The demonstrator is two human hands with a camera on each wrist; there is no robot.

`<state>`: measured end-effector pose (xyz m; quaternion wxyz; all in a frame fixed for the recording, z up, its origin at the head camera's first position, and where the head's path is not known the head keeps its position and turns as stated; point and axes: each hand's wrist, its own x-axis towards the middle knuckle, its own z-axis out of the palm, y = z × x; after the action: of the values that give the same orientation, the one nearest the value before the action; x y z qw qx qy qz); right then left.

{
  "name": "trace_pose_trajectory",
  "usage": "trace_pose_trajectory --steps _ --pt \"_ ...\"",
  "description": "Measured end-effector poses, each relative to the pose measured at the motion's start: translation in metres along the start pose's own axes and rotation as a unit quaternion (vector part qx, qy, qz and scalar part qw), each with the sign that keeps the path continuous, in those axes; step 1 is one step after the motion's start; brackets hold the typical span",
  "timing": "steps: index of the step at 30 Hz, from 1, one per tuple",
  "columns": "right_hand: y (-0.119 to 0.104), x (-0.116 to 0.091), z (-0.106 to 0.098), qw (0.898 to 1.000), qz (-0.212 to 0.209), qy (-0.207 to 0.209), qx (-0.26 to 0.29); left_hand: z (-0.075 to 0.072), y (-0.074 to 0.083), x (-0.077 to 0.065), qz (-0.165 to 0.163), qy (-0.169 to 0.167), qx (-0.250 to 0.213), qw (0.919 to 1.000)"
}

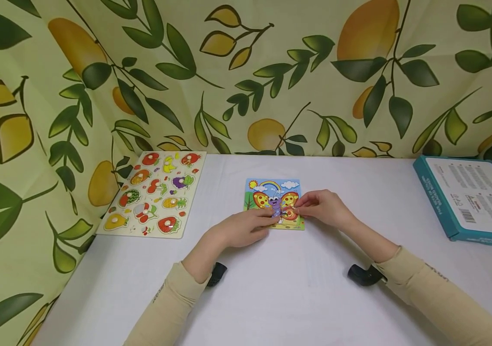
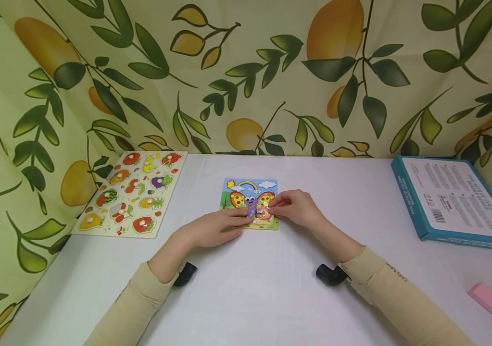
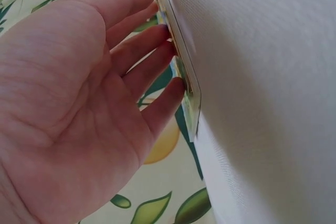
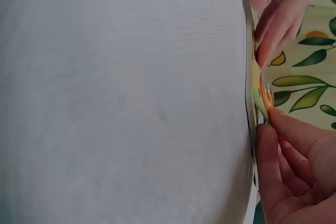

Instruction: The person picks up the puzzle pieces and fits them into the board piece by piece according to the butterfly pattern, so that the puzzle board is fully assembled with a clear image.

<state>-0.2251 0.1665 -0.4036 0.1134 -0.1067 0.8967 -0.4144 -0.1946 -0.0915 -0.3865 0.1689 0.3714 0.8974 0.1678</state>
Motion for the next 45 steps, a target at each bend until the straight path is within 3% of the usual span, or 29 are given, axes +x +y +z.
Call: trace_pose_trajectory --steps 17,45 --pt "0.0001 -0.0008 0.0035 0.997 -0.057 0.028 -0.051 0.0043 0.0011 0.0011 0.027 0.003 0.059 0.9979" --pt "0.0003 0.0033 0.0059 0.997 -0.044 0.020 -0.062 0.0026 0.0031 0.0005 0.031 0.007 0.069 0.9971"
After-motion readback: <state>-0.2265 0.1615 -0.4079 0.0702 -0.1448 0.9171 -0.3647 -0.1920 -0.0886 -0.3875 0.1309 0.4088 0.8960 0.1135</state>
